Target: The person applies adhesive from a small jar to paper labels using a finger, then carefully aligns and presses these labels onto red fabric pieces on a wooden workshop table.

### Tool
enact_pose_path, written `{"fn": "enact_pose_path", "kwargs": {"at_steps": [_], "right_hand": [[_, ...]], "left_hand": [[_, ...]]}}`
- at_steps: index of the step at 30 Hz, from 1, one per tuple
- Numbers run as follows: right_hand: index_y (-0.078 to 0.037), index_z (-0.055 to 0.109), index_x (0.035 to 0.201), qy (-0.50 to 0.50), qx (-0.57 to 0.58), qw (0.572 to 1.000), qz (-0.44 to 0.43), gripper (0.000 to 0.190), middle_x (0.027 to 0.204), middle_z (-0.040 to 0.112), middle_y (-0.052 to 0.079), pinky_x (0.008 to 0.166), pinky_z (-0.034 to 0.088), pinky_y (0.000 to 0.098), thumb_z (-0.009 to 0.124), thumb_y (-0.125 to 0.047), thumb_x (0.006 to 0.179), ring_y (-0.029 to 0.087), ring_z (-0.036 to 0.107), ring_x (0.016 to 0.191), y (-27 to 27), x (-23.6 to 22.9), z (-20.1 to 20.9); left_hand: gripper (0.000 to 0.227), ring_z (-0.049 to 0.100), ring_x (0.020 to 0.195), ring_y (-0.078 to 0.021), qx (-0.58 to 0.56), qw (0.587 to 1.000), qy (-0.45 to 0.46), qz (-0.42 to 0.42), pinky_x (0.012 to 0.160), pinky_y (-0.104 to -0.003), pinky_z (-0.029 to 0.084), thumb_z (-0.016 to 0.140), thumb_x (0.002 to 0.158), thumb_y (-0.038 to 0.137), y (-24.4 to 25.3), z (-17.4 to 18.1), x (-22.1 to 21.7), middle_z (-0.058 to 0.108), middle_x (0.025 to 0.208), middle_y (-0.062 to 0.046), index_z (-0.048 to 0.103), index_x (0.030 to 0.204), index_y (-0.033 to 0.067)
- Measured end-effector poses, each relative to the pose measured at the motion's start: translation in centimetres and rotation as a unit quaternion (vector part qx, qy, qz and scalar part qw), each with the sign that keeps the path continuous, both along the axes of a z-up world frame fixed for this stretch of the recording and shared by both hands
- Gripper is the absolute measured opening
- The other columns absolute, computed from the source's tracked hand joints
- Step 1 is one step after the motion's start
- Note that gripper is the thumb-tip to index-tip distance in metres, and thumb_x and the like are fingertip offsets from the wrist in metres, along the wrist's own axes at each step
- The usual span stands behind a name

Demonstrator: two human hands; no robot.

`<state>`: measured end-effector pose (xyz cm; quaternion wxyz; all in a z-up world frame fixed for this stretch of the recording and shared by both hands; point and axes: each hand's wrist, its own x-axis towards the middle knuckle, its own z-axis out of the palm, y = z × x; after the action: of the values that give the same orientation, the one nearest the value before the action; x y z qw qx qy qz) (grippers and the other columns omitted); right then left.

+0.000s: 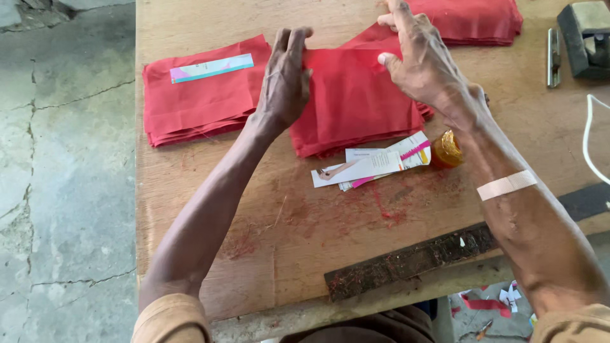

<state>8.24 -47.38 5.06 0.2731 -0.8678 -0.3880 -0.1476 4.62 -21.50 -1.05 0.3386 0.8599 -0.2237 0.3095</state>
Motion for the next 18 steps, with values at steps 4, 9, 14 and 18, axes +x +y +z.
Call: {"fn": "enact_pose_path", "kwargs": {"at_steps": [4,9,14,18], "right_hand": [[-0.002,0.038,0.148,-0.025,0.002,0.999,-0.026,0.062,0.132,0.065,0.025,0.104,0.049,0.0485,0.072,0.002,0.096,0.039,0.063,0.120,-1.4,-2.3,1.6],[-0.004,0.042,0.153,0.042,0.026,0.996,-0.073,0.057,0.137,0.059,0.022,0.097,0.057,0.0396,0.064,-0.001,0.101,0.031,0.063,0.120,-4.2,-7.2,4.1],[-0.006,0.050,0.155,0.076,-0.047,0.984,-0.154,0.061,0.145,0.055,0.018,0.104,0.052,0.0440,0.071,-0.011,0.098,0.028,0.063,0.110,-7.1,-12.0,5.1],[-0.005,0.070,0.130,-0.009,-0.157,0.979,-0.127,0.053,0.154,0.048,0.016,0.114,0.041,0.0480,0.083,-0.024,0.083,0.035,0.041,0.138,-10.4,-14.6,5.6]], "left_hand": [[0.058,0.054,0.115,-0.0391,0.061,0.995,-0.006,0.074,0.098,-0.050,0.047,0.073,0.082,-0.006,-0.5,-1.2,0.1,0.052,0.127,-0.018,0.049,0.135,0.0017],[0.031,0.056,0.108,-0.0336,0.124,0.983,-0.103,0.090,0.090,-0.048,0.046,0.076,0.085,0.005,-3.4,-0.5,-2.4,0.058,0.116,-0.015,0.064,0.114,0.0098],[0.028,0.059,0.093,-0.0332,0.147,0.974,0.148,-0.092,0.079,-0.048,0.048,0.086,0.073,0.020,-7.1,0.2,-8.1,0.059,0.093,-0.014,0.067,0.085,0.0042],[0.021,0.058,0.091,-0.0346,0.187,0.952,0.233,-0.061,0.079,-0.049,0.048,0.083,0.072,0.008,-7.9,0.9,-10.1,0.057,0.098,-0.017,0.065,0.081,0.0033]]}}
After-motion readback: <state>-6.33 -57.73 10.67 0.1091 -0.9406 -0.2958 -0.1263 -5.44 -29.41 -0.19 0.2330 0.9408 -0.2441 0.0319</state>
